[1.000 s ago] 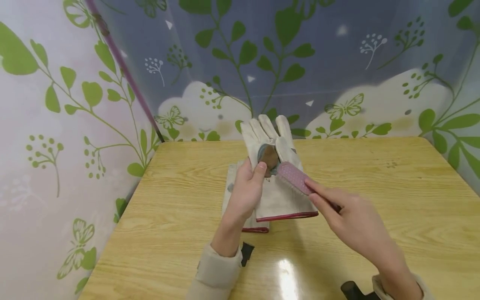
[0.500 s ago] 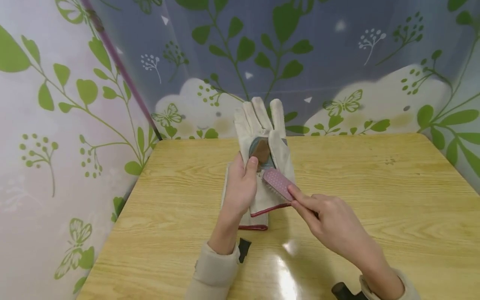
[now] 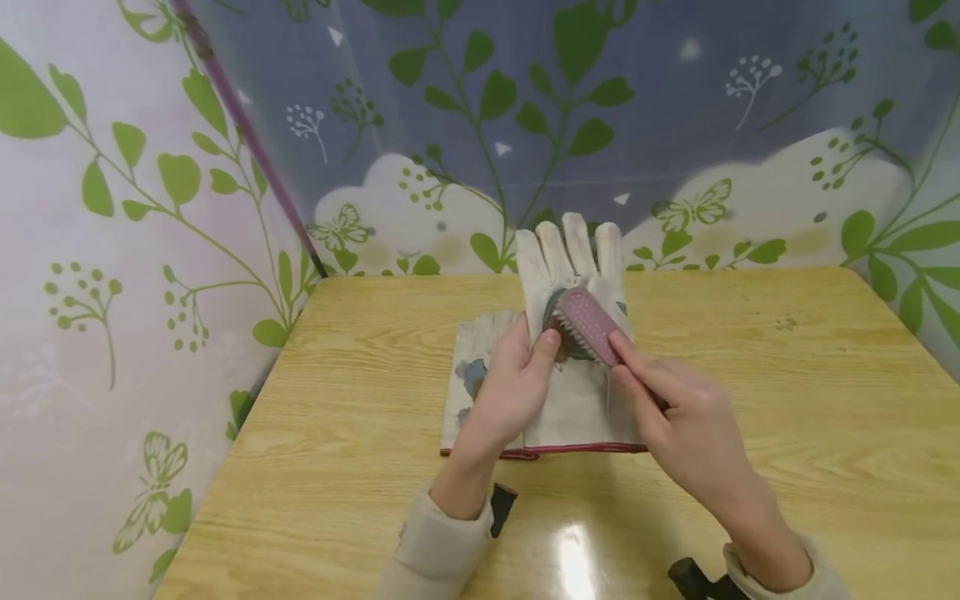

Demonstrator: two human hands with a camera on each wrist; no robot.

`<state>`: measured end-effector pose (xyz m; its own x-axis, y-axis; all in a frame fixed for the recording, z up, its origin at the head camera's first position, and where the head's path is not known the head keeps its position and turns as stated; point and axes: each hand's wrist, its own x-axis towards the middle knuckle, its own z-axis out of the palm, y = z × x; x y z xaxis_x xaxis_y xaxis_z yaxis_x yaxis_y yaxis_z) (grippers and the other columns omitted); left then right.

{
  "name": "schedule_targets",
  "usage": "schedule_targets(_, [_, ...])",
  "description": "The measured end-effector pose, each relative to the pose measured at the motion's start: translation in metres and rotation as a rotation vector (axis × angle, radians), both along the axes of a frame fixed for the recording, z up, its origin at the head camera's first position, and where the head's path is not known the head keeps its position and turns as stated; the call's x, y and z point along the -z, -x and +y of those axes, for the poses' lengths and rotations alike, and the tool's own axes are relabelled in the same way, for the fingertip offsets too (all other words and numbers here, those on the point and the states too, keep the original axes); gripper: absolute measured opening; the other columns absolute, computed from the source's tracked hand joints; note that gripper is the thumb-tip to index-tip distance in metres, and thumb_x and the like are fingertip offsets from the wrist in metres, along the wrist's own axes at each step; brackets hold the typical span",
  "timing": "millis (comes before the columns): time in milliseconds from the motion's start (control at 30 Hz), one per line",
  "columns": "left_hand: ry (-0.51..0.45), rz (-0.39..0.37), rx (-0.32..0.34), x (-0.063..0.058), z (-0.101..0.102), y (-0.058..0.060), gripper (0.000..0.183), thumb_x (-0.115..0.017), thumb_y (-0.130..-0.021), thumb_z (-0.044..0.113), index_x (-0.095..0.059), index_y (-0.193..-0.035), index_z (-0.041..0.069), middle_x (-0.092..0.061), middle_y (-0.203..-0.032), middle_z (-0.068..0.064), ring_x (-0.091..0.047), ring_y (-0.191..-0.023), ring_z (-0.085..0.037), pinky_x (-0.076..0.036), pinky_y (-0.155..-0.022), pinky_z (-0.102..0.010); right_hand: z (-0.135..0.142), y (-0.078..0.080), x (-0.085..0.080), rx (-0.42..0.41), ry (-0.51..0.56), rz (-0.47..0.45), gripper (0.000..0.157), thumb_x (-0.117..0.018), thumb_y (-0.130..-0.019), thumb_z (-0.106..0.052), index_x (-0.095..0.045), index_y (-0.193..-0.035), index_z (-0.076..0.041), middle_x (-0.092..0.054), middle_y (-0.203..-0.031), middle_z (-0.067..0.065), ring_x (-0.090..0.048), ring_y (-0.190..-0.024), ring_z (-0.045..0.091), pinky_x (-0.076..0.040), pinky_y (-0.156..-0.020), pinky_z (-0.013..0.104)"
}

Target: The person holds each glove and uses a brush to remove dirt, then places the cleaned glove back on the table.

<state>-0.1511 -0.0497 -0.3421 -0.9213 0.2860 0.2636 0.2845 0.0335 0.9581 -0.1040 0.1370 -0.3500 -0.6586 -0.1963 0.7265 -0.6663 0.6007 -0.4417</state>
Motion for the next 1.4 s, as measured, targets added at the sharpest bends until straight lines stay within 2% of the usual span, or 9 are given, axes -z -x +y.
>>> schedule_targets(167, [-0.009,-0.004,-0.120,0.002,0.000,0.002,0.035,-0.035,-0.102,0.013,-0.042,-0.135,0.008,-0.048,-0.135,0.000,-0.037,-0.129,-0.005,-0.032,-0.107,-0.029,0.000,-0.007,-0.002,0.000,-0.182,-0.128,0.039,-0.067,-0.085,-0.007,-0.062,-0.123,-0.008,-0.051,-0.060,-0.010,-0.028,-0.049,-0.001,-0.030,-0.046,0.015])
schedule_targets(367, [-0.058,-0.039,-0.088,0.005,0.004,0.005,0.038,-0.036,-0.101,0.010,-0.040,-0.139,0.005,-0.045,-0.140,-0.005,-0.034,-0.132,-0.010,-0.029,-0.109,-0.032,0.018,-0.018,-0.018,0.003,-0.181,-0.431,0.036,-0.055,-0.095,-0.025,-0.056,-0.131,-0.025,-0.041,-0.058,-0.010,-0.023,-0.044,-0.001,-0.031,-0.043,0.020])
schedule_targets(467, [-0.030,-0.048,-0.067,0.005,0.004,0.003,0.033,-0.037,-0.101,0.011,-0.046,-0.132,0.005,-0.052,-0.126,-0.005,-0.043,-0.118,-0.010,-0.037,-0.101,-0.032,0.024,-0.020,-0.021,0.024,-0.072,-0.386,0.038,-0.057,-0.094,-0.022,-0.056,-0.132,-0.028,-0.052,-0.065,-0.008,-0.021,-0.042,-0.001,-0.029,-0.041,0.018])
schedule_targets(567, [0.022,-0.036,-0.039,0.005,0.003,0.001,0.028,-0.037,-0.102,0.014,-0.048,-0.126,0.005,-0.052,-0.111,-0.004,-0.045,-0.104,-0.010,-0.040,-0.093,-0.030,0.019,-0.014,-0.017,0.031,-0.044,-0.205,0.041,-0.064,-0.089,-0.012,-0.060,-0.129,-0.021,-0.068,-0.083,-0.002,-0.027,-0.044,-0.001,-0.028,-0.042,0.016])
schedule_targets(700, [0.038,0.039,-0.094,0.004,0.002,0.000,0.032,-0.036,-0.102,0.016,-0.046,-0.130,0.006,-0.054,-0.122,-0.003,-0.045,-0.116,-0.008,-0.038,-0.099,-0.029,0.006,-0.007,-0.009,0.011,-0.131,-0.083,0.041,-0.069,-0.082,-0.004,-0.064,-0.123,-0.010,-0.058,-0.064,-0.009,-0.030,-0.049,-0.001,-0.028,-0.046,0.012])
schedule_targets(833, [-0.002,0.049,-0.170,0.004,-0.003,0.002,0.035,-0.037,-0.102,0.016,-0.045,-0.135,0.007,-0.051,-0.135,-0.002,-0.042,-0.127,-0.009,-0.036,-0.105,-0.031,0.002,-0.012,-0.007,-0.033,-0.228,-0.203,0.039,-0.065,-0.087,-0.008,-0.062,-0.125,-0.011,-0.033,-0.055,-0.016,-0.024,-0.048,-0.003,-0.028,-0.044,0.014])
schedule_targets(1033, [-0.039,0.002,-0.126,0.002,-0.008,0.006,0.032,-0.037,-0.102,0.015,-0.048,-0.130,0.006,-0.054,-0.128,-0.004,-0.045,-0.123,-0.010,-0.039,-0.102,-0.034,0.013,-0.022,-0.017,-0.026,-0.177,-0.397,0.037,-0.057,-0.094,-0.022,-0.057,-0.131,-0.024,-0.059,-0.074,-0.012,-0.025,-0.048,-0.001,-0.032,-0.046,0.019])
schedule_targets(1233, [-0.050,-0.022,-0.072,0.000,-0.003,0.004,0.032,-0.037,-0.101,0.014,-0.049,-0.130,0.006,-0.054,-0.126,-0.004,-0.045,-0.119,-0.008,-0.039,-0.101,-0.032,0.012,-0.014,-0.014,0.015,-0.022,-0.122,0.042,-0.065,-0.087,-0.007,-0.060,-0.128,-0.017,-0.060,-0.071,-0.008,-0.030,-0.047,-0.001,-0.029,-0.045,0.012])
schedule_targets(1400, [-0.006,-0.016,-0.075,0.001,0.003,-0.002,0.030,-0.037,-0.102,0.016,-0.047,-0.129,0.009,-0.053,-0.122,-0.002,-0.043,-0.117,-0.007,-0.036,-0.102,-0.030,0.000,-0.001,-0.002,0.091,-0.112,0.109,0.030,-0.057,-0.094,-0.023,-0.067,-0.118,-0.006,-0.062,-0.066,0.004,-0.034,-0.049,0.004,-0.029,-0.043,0.017])
